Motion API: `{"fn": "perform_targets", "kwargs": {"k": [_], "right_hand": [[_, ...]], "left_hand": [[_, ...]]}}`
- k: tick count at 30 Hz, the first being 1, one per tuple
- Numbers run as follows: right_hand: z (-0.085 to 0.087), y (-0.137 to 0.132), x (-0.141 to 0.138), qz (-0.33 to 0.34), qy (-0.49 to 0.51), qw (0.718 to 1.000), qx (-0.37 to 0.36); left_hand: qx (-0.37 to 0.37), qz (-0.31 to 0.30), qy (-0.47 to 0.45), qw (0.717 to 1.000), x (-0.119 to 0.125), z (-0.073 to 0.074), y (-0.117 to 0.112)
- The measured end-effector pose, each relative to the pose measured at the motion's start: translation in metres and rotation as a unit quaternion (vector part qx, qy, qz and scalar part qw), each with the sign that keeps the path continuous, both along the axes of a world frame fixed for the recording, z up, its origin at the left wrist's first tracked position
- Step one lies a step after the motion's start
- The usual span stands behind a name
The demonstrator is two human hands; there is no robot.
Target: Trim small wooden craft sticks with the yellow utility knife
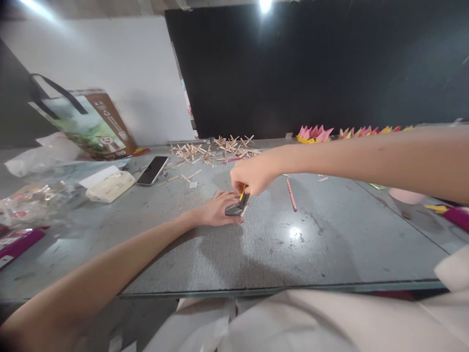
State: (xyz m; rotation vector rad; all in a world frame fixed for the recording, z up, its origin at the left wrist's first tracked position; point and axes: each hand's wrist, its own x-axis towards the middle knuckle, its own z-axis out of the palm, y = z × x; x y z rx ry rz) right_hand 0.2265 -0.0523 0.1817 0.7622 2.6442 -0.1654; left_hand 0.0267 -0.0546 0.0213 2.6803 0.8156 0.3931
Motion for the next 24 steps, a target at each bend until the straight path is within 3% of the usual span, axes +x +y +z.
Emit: {"fn": "perform_targets", "kwargs": {"k": [24], "right_hand": [[-0.001,0.015,0.001,0.028,-0.010,0.996,-0.088]], "left_hand": [[-0.030,-0.009,0.009,0.999,0.001,0.012,-0.006]]}}
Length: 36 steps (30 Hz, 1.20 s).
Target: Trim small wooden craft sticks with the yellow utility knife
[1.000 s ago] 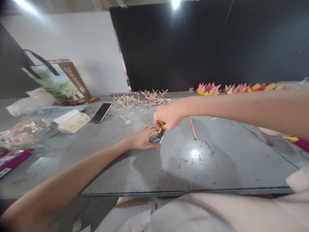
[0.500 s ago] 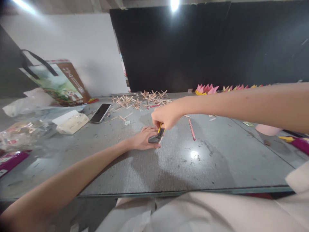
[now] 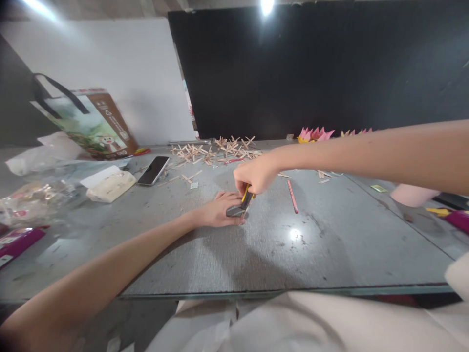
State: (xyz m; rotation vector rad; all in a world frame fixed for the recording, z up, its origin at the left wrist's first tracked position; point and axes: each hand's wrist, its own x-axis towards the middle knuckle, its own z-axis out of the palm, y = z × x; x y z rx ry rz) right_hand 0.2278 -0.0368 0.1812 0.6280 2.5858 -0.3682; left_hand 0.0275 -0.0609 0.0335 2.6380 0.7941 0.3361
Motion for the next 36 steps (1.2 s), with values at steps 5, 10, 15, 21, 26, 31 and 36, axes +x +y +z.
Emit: {"fn": "perform_targets", "kwargs": {"k": [5,10,15,21,26,31,36], "right_hand": [[-0.005,0.001,0.007,0.009,-0.003,1.000,0.004],[-0.007,0.004,0.010,-0.023,0.002,1.000,-0.014],[-0.007,-0.002,0.011,-0.106,-0.016,0.993,-0.040],[0.002,-0.012,0.013,-0.132,-0.018,0.991,0.029],[0.001,0.001,0.019,-0.135,-0.021,0.988,-0.074],[0.002,0.010,0.022,-0.134,-0.028,0.982,-0.133],[0.013,0.002,0.021,-0.154,-0.050,0.980,-0.119]], "left_hand": [[-0.002,-0.001,0.000,1.000,0.000,0.001,0.000],[0.016,-0.013,-0.001,1.000,0.001,0.000,0.002],[0.019,-0.007,0.004,1.000,0.001,-0.001,0.001],[0.023,0.000,0.004,1.000,0.001,-0.002,0.001],[0.018,0.000,0.008,1.000,0.002,-0.002,0.001],[0.011,-0.007,-0.004,1.000,0.002,0.001,0.000],[0.008,-0.003,-0.004,1.000,0.002,0.001,0.000]]}}
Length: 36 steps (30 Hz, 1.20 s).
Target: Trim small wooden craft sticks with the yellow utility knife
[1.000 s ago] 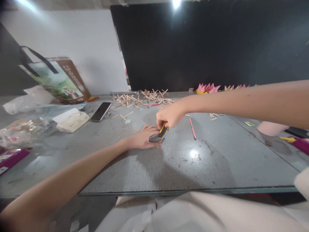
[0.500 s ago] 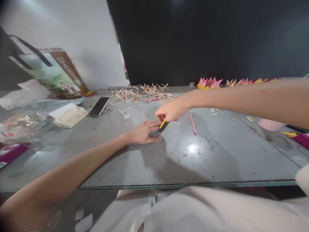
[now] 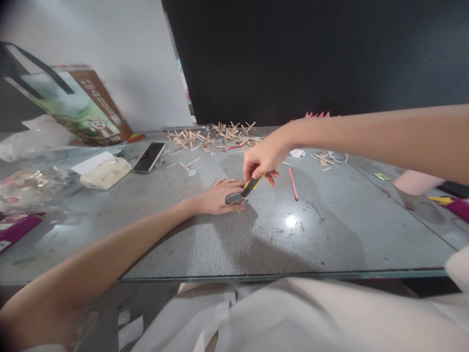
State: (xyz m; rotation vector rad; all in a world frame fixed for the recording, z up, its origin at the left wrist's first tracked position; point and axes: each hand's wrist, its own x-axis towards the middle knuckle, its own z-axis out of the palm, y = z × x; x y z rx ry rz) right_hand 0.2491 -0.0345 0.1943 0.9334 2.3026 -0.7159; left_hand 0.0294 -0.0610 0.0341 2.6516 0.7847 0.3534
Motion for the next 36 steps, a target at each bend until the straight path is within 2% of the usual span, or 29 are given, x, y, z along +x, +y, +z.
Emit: {"fn": "perform_targets", "kwargs": {"k": [4,8,14,17,22,26,32,34,36], "right_hand": [[0.003,-0.002,-0.003,-0.001,0.025,1.000,-0.004],[-0.002,-0.003,-0.006,-0.015,0.069,0.997,0.025],[-0.020,-0.014,0.000,-0.014,0.142,0.981,0.133],[-0.026,-0.024,0.004,-0.024,0.170,0.971,0.165],[-0.032,-0.035,0.007,-0.037,0.208,0.942,0.260],[-0.033,-0.036,0.009,-0.068,0.199,0.949,0.236],[-0.040,-0.031,0.004,-0.038,0.259,0.932,0.250],[-0.044,-0.026,0.004,-0.049,0.293,0.929,0.219],[-0.046,-0.018,0.007,-0.069,0.318,0.933,0.154]], "left_hand": [[-0.004,0.005,-0.006,1.000,-0.001,-0.001,0.000],[-0.003,0.012,-0.012,1.000,-0.001,-0.004,0.000],[0.012,0.013,-0.016,1.000,-0.002,-0.008,0.002],[0.008,0.003,-0.013,1.000,-0.001,-0.005,0.001],[0.010,0.001,-0.002,1.000,-0.001,-0.001,0.000],[0.014,0.007,-0.003,1.000,-0.001,-0.005,0.001],[0.010,0.012,0.007,1.000,-0.002,-0.008,0.003],[0.008,0.014,0.006,1.000,-0.002,-0.008,0.004],[0.008,0.018,0.008,1.000,-0.002,-0.008,0.004]]}}
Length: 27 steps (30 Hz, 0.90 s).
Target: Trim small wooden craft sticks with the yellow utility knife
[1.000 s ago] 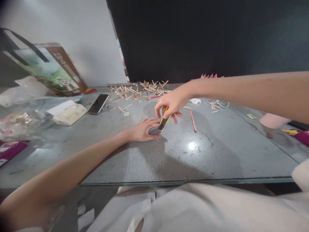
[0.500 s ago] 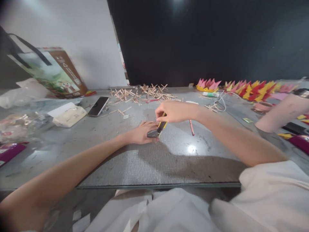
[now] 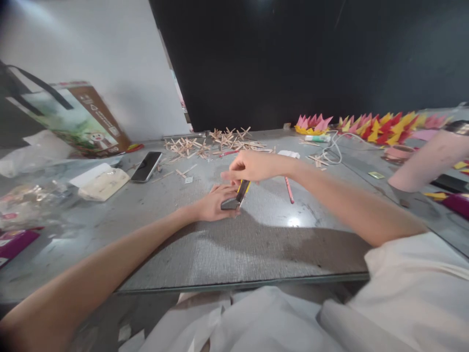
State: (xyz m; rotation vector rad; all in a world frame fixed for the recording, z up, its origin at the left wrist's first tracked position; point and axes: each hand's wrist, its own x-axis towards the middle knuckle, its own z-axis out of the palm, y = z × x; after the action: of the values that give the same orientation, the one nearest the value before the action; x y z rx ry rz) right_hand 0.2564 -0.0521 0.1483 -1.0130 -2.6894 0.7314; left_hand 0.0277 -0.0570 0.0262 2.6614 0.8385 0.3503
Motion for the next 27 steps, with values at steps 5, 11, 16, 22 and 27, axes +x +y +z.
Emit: {"fn": "perform_targets", "kwargs": {"k": [5,11,16,22,27], "right_hand": [[-0.005,0.018,0.010,-0.025,0.032,0.998,-0.042],[-0.007,0.018,0.005,-0.027,0.113,0.988,-0.099],[-0.010,0.016,0.002,-0.019,0.185,0.969,-0.159],[-0.012,0.018,0.002,-0.010,0.145,0.987,-0.072],[-0.005,0.008,0.007,-0.035,-0.037,0.999,0.007]], "left_hand": [[0.005,-0.005,-0.010,1.000,0.002,-0.001,0.000],[0.012,0.000,-0.032,0.999,0.003,-0.001,-0.001],[0.003,-0.010,-0.028,1.000,0.002,0.000,0.000],[0.002,-0.003,-0.029,1.000,0.001,-0.002,0.001],[0.003,0.010,-0.004,1.000,0.002,-0.003,0.002]]}}
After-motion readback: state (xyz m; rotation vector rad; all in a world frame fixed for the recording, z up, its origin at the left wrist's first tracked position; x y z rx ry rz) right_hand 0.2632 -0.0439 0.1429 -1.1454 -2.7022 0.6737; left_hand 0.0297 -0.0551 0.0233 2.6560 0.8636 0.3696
